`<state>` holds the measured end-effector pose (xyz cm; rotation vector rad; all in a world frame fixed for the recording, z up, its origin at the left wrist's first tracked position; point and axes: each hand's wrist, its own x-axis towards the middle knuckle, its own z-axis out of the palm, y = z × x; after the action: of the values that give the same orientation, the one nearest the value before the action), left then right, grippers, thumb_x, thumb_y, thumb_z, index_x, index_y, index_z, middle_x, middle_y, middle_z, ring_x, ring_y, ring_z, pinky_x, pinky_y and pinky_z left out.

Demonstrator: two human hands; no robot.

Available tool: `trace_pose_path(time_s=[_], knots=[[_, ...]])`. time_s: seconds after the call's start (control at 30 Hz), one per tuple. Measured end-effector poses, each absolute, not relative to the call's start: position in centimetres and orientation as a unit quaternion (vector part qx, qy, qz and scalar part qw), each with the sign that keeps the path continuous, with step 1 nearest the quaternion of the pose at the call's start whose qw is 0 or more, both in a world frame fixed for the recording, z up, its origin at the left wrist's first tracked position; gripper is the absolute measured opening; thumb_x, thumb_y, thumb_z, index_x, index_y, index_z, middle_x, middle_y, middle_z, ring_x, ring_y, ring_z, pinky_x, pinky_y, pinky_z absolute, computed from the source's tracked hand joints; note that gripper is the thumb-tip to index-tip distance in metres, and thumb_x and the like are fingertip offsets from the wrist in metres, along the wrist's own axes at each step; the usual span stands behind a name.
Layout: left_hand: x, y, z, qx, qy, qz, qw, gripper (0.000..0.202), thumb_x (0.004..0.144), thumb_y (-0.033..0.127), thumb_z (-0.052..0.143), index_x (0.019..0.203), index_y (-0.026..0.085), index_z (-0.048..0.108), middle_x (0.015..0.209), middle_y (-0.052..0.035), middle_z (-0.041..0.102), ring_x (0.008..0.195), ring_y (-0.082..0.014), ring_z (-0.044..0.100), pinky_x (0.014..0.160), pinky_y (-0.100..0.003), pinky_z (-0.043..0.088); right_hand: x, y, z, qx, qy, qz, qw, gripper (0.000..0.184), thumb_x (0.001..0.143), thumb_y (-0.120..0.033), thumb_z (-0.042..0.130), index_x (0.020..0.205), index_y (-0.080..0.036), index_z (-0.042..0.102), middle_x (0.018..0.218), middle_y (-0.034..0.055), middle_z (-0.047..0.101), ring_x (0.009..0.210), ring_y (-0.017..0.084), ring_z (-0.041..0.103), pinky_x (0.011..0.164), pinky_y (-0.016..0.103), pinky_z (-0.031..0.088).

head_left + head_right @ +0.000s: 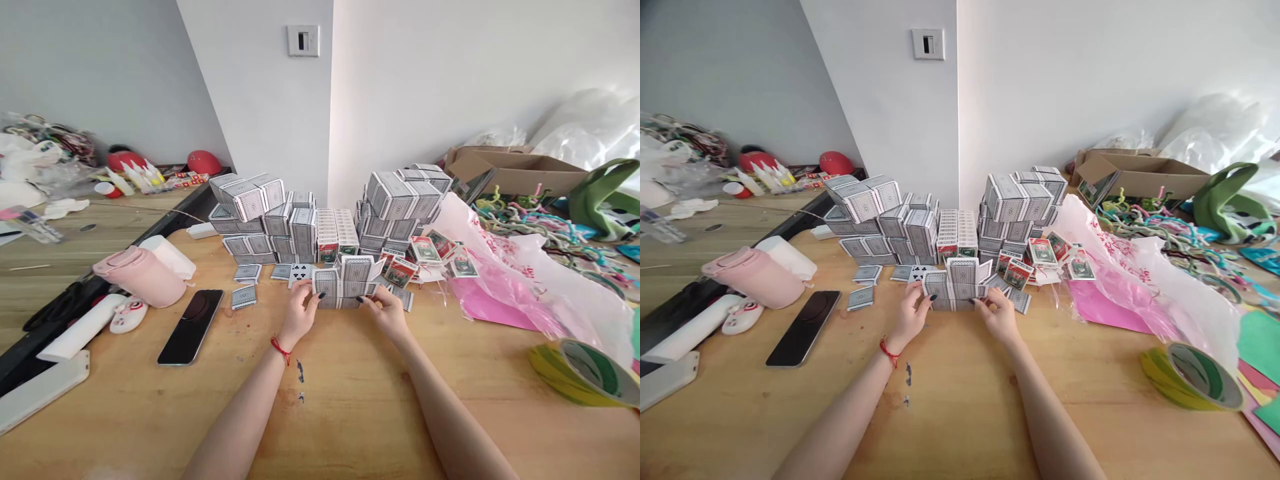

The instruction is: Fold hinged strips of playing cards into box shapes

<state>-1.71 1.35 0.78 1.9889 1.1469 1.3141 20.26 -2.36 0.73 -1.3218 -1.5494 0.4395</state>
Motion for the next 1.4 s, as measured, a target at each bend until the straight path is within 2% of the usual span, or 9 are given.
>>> trace_pose_path(time_s=[0.13,0.23,0.57,1.03,1.4], knots=[[-1.7,1.4,0.9,0.736,0.415,0.482,0.232,0.015,0.084,0.029,0.047,0.082,0.018,0.057,0.096,-0.008,0.053,0.098,-0.0196,0.05,0.086,-0.034,0.043,19.9,-2.2,0.1,-0.554,-0.594,0.247,0.528,0.023,0.074,-0.041,0.059,0.069,-0.018,0.059,0.063,0.0021,0.056,0.059,0.015,0.049,0.055,0.027,0.039],[-1.7,1.5,1.0,0.738,0.413,0.481,0.231,0.015,0.084,0.029,0.047,0.082,0.018,0.057,0.096,-0.0081,0.053,0.099,-0.0197,0.05,0.087,-0.034,0.043,19.7,-2.0,-0.1,-0.565,-0.578,0.253,0.532,0.024,0.074,-0.042,0.058,0.07,-0.018,0.06,0.065,0.0025,0.058,0.06,0.015,0.051,0.054,0.026,0.039],[-1.7,1.4,0.9,0.738,0.415,0.48,0.229,0.014,0.084,0.027,0.047,0.082,0.018,0.057,0.096,-0.0084,0.053,0.1,-0.0196,0.049,0.086,-0.033,0.042,19.2,-2.3,0.4,-0.592,-0.585,0.21,0.512,0.017,0.077,-0.033,0.053,0.07,-0.018,0.055,0.063,0.001,0.055,0.059,0.015,0.049,0.058,0.027,0.038],[-1.6,1.6,1.2,0.745,0.409,0.48,0.219,0.012,0.084,0.026,0.047,0.081,0.018,0.056,0.095,-0.0079,0.052,0.099,-0.0191,0.05,0.086,-0.033,0.043,18.7,-2.4,0.9,-0.571,-0.63,0.089,0.518,0.023,0.081,-0.028,0.05,0.061,-0.021,0.042,0.063,-0.0002,0.045,0.066,0.017,0.042,0.062,0.029,0.036],[-1.6,1.5,1.6,0.757,0.405,0.477,0.19,0.011,0.084,0.024,0.047,0.075,0.018,0.05,0.089,-0.0053,0.054,0.091,-0.0179,0.049,0.082,-0.033,0.041,18.9,-2.3,0.8,-0.561,-0.633,0.112,0.522,0.02,0.08,-0.025,0.051,0.061,-0.02,0.047,0.072,0.0015,0.048,0.068,0.016,0.046,0.062,0.028,0.039]])
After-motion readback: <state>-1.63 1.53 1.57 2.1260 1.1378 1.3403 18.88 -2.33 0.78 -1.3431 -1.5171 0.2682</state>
